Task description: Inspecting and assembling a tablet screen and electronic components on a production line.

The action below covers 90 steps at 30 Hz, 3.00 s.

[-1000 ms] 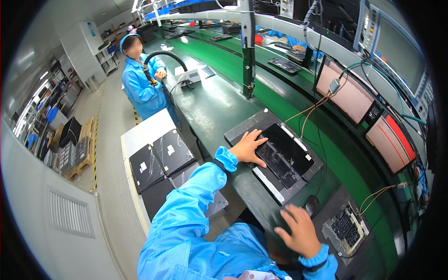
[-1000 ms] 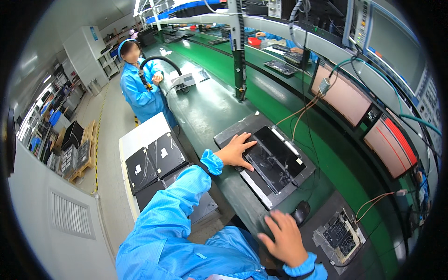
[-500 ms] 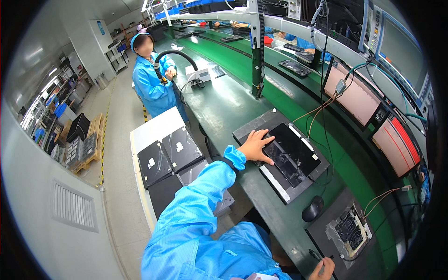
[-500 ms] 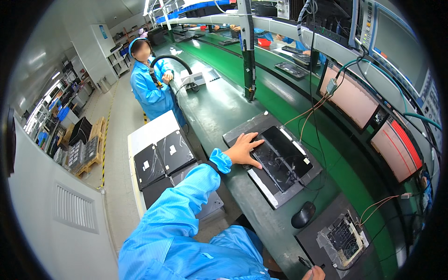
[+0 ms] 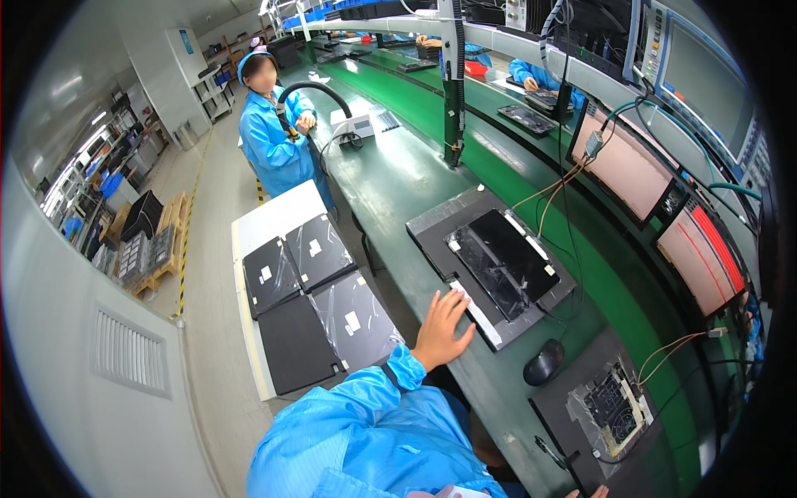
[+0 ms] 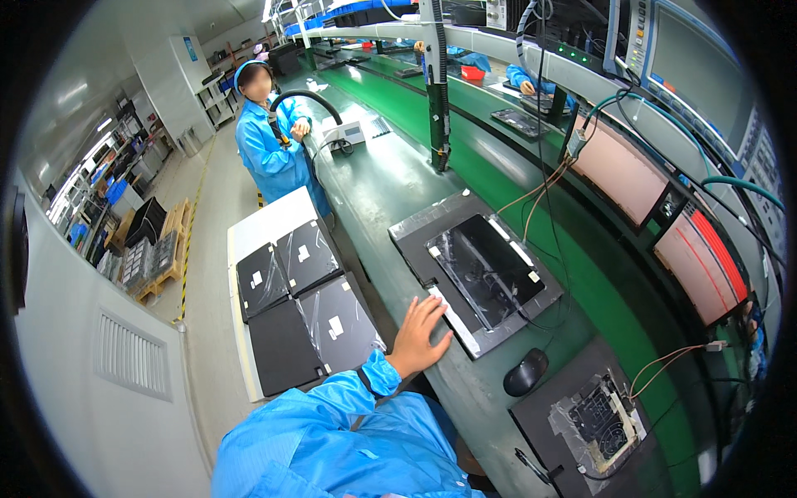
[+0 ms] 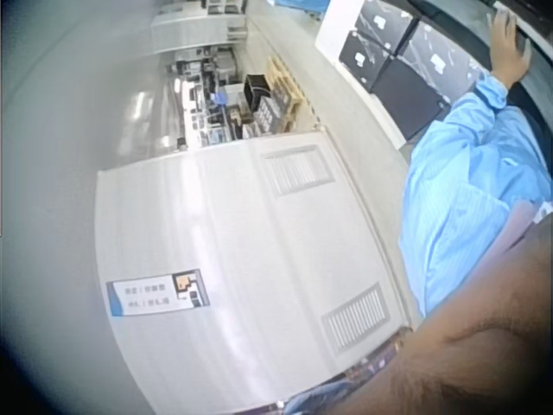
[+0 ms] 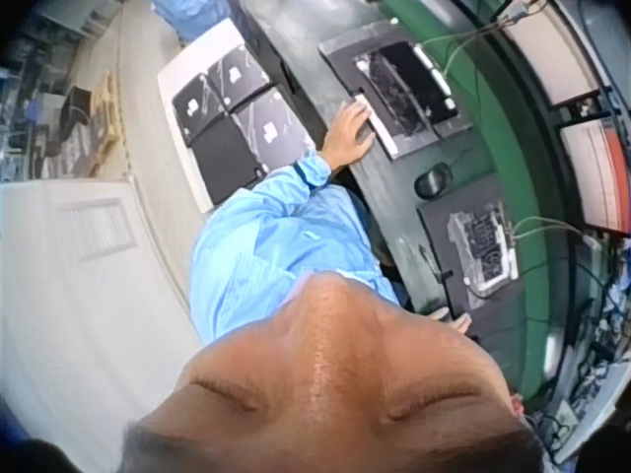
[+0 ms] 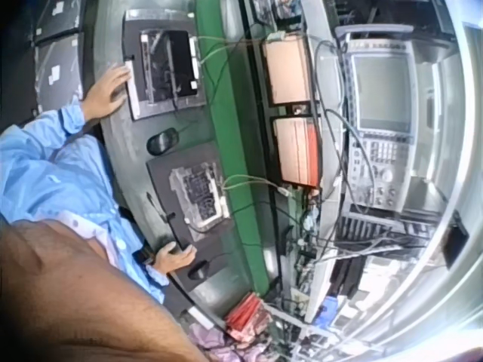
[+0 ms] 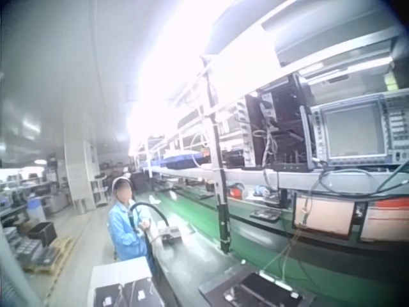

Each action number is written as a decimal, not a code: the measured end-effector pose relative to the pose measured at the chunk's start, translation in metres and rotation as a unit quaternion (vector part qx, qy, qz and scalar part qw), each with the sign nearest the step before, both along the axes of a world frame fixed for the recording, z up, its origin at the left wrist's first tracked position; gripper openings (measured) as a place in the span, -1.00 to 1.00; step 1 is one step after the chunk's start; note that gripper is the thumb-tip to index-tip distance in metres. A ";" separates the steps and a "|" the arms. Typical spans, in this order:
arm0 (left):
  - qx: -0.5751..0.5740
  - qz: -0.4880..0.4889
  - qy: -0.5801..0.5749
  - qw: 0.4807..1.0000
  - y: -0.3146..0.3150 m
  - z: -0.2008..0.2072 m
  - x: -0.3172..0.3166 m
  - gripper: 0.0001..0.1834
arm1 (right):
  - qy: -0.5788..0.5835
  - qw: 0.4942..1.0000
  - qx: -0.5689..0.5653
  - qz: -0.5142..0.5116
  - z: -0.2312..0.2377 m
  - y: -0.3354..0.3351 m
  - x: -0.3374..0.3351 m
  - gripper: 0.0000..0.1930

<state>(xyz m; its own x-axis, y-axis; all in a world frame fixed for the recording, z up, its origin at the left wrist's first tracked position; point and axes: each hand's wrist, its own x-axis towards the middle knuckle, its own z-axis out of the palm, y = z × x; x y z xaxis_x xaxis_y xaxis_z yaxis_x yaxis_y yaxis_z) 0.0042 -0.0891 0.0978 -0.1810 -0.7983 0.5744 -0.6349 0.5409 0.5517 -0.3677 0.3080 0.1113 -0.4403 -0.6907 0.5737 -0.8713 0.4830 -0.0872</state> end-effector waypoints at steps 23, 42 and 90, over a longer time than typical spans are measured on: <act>0.029 0.076 -0.120 0.989 0.000 0.008 -0.009 -0.26 | -0.057 0.994 -0.053 -0.071 -0.005 -0.001 -0.002 -0.51; 0.005 0.008 -0.160 0.987 -0.003 0.033 -0.014 -0.28 | -0.082 0.985 -0.105 -0.110 0.031 -0.033 0.010 -0.55; 0.071 -0.046 -0.260 0.962 0.010 0.035 -0.061 0.02 | -0.172 0.970 -0.112 -0.129 0.017 -0.010 0.008 -0.52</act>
<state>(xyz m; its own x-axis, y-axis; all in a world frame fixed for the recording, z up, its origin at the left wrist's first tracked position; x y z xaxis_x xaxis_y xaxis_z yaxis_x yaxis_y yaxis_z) -0.0567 -0.0788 0.1331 -0.4878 -0.8292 0.2727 -0.7981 0.5502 0.2454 -0.3598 0.2980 0.1281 -0.7736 -0.4073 0.4854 -0.6250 0.6164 -0.4790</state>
